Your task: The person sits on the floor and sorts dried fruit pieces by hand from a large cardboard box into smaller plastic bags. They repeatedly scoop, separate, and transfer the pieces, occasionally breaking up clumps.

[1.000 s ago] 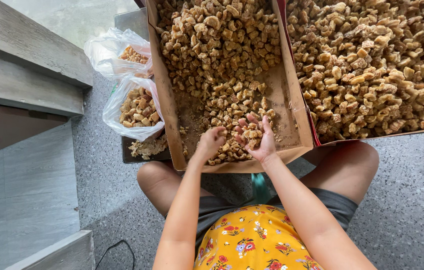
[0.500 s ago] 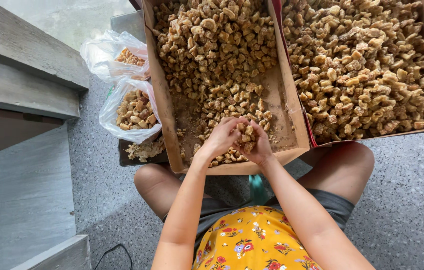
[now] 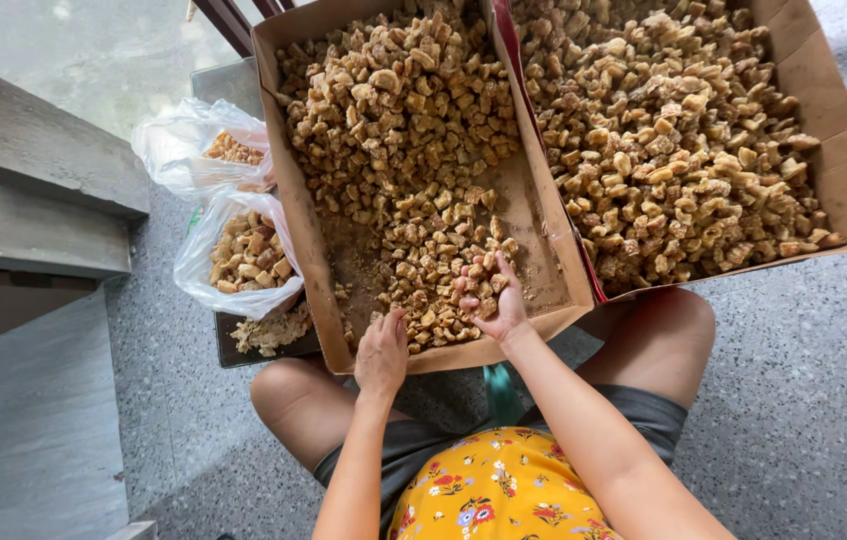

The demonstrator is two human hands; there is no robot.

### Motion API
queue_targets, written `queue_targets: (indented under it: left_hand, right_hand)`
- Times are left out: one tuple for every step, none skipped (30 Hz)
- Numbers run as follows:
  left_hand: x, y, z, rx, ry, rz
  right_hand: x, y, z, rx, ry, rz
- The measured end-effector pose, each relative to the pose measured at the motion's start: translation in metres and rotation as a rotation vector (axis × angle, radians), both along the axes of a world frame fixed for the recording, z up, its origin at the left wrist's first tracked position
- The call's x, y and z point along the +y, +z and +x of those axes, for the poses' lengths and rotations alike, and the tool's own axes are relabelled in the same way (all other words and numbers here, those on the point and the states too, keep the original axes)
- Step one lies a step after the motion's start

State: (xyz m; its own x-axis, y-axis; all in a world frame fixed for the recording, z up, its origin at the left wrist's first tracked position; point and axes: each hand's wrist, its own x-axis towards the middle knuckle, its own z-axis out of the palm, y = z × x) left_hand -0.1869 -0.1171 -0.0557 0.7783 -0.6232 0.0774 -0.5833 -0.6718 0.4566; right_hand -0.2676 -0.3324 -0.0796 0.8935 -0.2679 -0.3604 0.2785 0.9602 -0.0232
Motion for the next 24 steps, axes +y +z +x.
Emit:
queue_targets:
  left_hand:
    - [-0.001, -0.002, 0.003, 0.025, 0.020, -0.036]
    - [-0.002, -0.003, 0.006, 0.050, 0.042, -0.072]
    - [-0.003, -0.003, 0.009, 0.077, 0.065, -0.106]
    - [-0.002, -0.002, 0.013, 0.100, 0.074, -0.145]
    - [-0.002, 0.000, 0.016, 0.123, 0.081, -0.184]
    - [-0.003, 0.000, 0.018, 0.149, 0.087, -0.223]
    - [-0.004, 0.001, 0.017, 0.158, 0.081, -0.171]
    - [-0.004, 0.002, 0.017, 0.164, 0.077, -0.120]
    - [-0.005, 0.002, 0.015, 0.169, 0.074, -0.067]
    - [-0.005, 0.003, 0.014, 0.165, 0.073, -0.081]
    - [-0.005, 0.004, 0.013, 0.161, 0.074, -0.097]
    - [-0.005, 0.004, 0.012, 0.158, 0.076, -0.110]
    - [-0.005, 0.005, 0.012, 0.156, 0.080, -0.115]
    - [-0.005, 0.005, 0.011, 0.155, 0.084, -0.119]
    - [-0.006, 0.006, 0.011, 0.154, 0.089, -0.122]
    - [-0.005, 0.007, 0.011, 0.163, 0.093, -0.114]
    - [-0.006, 0.008, 0.011, 0.170, 0.096, -0.108]
    - [-0.007, 0.009, 0.011, 0.178, 0.099, -0.103]
    - [-0.008, 0.010, 0.011, 0.184, 0.101, -0.095]
    - [-0.008, 0.011, 0.011, 0.193, 0.102, -0.085]
    - [-0.008, 0.011, 0.011, 0.203, 0.105, -0.073]
    - [-0.008, 0.011, 0.011, 0.200, 0.096, -0.068]
    - [-0.008, 0.011, 0.011, 0.197, 0.085, -0.063]
    - [-0.007, 0.010, 0.012, 0.193, 0.074, -0.059]
  right_hand:
    - [-0.001, 0.010, 0.002, 0.020, 0.010, 0.012]
    - [-0.002, 0.021, 0.002, 0.041, 0.022, 0.024]
    - [-0.003, 0.033, 0.001, 0.063, 0.035, 0.038]
    - [-0.007, 0.045, 0.000, 0.091, 0.013, 0.003]
    - [-0.017, 0.057, 0.001, 0.121, -0.011, -0.031]
    - [-0.029, 0.068, 0.001, 0.153, -0.037, -0.065]
    - [-0.046, 0.077, -0.001, 0.212, -0.067, -0.107]
    - [-0.066, 0.086, 0.001, 0.269, -0.096, -0.148]
    - [-0.087, 0.092, 0.006, 0.227, -0.115, -0.075]
    - [-0.113, 0.097, 0.012, 0.182, -0.132, -0.001]
    - [-0.145, 0.104, 0.023, 0.282, -0.144, -0.187]
    - [-0.179, 0.111, 0.032, 0.306, -0.177, -0.066]
    - [-0.208, 0.117, 0.036, 0.445, -0.266, -0.160]
    - [-0.238, 0.123, 0.042, 0.316, -0.324, -0.274]
    - [-0.266, 0.130, 0.040, 0.279, -0.281, -0.395]
    - [-0.292, 0.137, 0.040, 0.483, -0.395, -0.406]
    - [-0.309, 0.140, 0.040, 0.514, -0.474, -0.379]
    - [-0.322, 0.145, 0.036, 0.544, -0.553, -0.353]
    - [-0.325, 0.144, 0.034, 0.526, -0.570, -0.394]
    - [-0.328, 0.140, 0.029, 0.511, -0.587, -0.432]
    - [-0.323, 0.139, 0.024, 0.496, -0.601, -0.470]
    - [-0.310, 0.133, 0.024, 0.357, -0.552, -0.449]
    - [-0.291, 0.127, 0.025, 0.217, -0.504, -0.426]
    - [-0.274, 0.125, 0.022, 0.077, -0.457, -0.401]
